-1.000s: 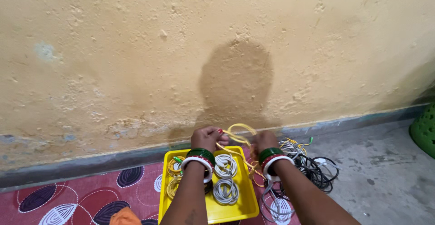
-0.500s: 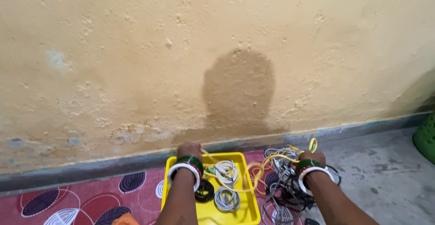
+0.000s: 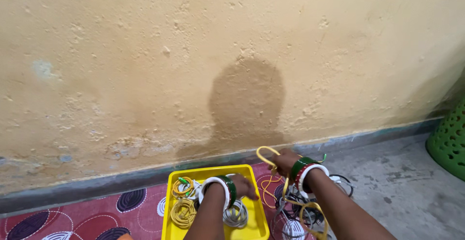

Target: The person coils various yellow and white cables by hand and places them into a yellow tray.

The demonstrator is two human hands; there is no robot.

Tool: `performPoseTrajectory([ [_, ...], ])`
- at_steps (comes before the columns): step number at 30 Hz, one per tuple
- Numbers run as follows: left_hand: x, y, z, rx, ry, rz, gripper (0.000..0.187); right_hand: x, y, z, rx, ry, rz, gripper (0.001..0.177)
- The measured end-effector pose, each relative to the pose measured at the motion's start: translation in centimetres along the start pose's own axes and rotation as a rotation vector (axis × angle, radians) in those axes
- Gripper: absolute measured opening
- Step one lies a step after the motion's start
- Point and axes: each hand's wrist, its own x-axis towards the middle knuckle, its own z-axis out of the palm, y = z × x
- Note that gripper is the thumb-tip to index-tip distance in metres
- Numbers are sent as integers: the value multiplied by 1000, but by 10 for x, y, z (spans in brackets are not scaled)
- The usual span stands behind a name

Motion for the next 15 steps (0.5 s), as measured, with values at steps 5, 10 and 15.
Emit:
performPoseTrajectory([
  [5, 6, 24, -1, -381, -7, 285, 52, -20, -20, 11, 5, -226, -103, 24],
  [10, -18, 46, -2, -516, -50, 29, 59, -22, -38, 3, 273, -460, -203, 27],
  [15, -12, 31, 2, -339, -115, 86, 59, -40, -58, 0, 463, -442, -28, 29],
])
